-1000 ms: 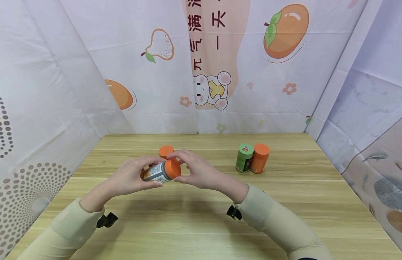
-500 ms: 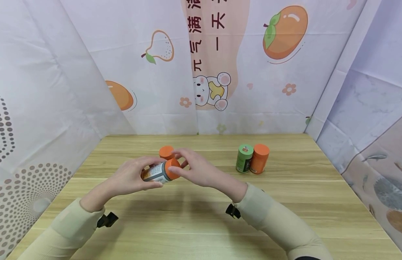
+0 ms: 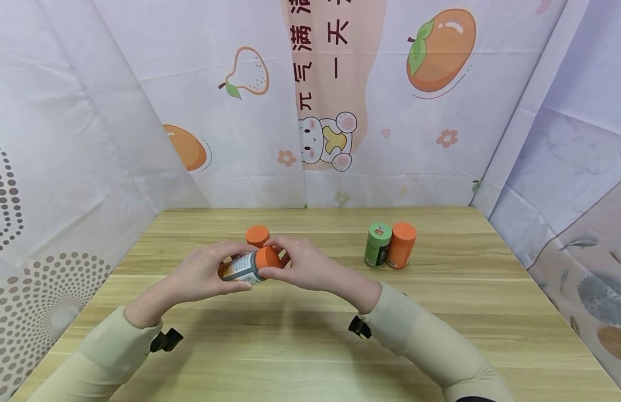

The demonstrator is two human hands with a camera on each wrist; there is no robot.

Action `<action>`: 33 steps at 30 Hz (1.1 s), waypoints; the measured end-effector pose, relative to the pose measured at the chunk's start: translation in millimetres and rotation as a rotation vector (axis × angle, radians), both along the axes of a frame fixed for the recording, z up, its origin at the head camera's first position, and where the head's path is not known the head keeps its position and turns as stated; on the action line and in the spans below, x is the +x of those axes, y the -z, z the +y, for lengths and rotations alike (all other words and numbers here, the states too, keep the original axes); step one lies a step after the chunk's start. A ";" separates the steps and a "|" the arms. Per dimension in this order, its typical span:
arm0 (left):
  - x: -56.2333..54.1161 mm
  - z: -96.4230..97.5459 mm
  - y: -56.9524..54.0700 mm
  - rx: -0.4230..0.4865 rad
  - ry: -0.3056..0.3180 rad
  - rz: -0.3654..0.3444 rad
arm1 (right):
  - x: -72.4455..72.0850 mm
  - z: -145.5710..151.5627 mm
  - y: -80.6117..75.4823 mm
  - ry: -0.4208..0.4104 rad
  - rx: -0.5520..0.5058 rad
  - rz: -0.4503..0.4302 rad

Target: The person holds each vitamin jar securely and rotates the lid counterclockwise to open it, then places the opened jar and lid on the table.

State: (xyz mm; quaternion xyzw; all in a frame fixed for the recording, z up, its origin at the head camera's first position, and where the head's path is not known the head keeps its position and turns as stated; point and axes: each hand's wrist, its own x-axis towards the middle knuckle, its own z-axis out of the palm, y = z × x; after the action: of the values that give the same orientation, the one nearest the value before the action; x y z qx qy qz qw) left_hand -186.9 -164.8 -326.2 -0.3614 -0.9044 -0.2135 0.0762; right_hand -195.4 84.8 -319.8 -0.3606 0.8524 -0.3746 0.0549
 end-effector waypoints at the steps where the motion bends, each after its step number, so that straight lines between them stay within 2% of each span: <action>1: 0.0 0.0 0.0 0.002 0.002 0.002 | 0.0 0.2 0.2 -0.006 -0.004 0.007; 8: 0.5 -0.8 0.7 0.006 0.015 0.004 | -0.4 2.9 4.6 -0.049 -0.020 0.048; 15: -0.3 -0.9 2.2 0.000 0.021 0.001 | -0.3 6.0 8.1 -0.087 -0.013 0.159; 18: -0.7 -0.7 2.4 -0.001 0.015 0.002 | -0.1 6.5 7.7 -0.087 -0.022 0.178; 22: -1.1 -0.3 2.6 -0.005 0.008 0.001 | 0.1 7.1 7.2 -0.076 -0.032 0.154; 29: -1.4 0.4 2.3 -0.016 0.002 -0.013 | -0.6 6.4 1.8 -0.007 -0.051 0.018; 33: -1.5 0.8 2.3 -0.017 0.003 -0.019 | -1.2 5.7 -1.9 0.027 -0.040 -0.023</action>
State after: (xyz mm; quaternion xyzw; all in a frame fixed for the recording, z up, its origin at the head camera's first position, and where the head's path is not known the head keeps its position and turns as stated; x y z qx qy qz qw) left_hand -188.4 -164.0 -328.5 -0.3612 -0.9064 -0.2092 0.0643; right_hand -196.6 90.4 -317.9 -0.3459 0.8487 -0.3966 0.0525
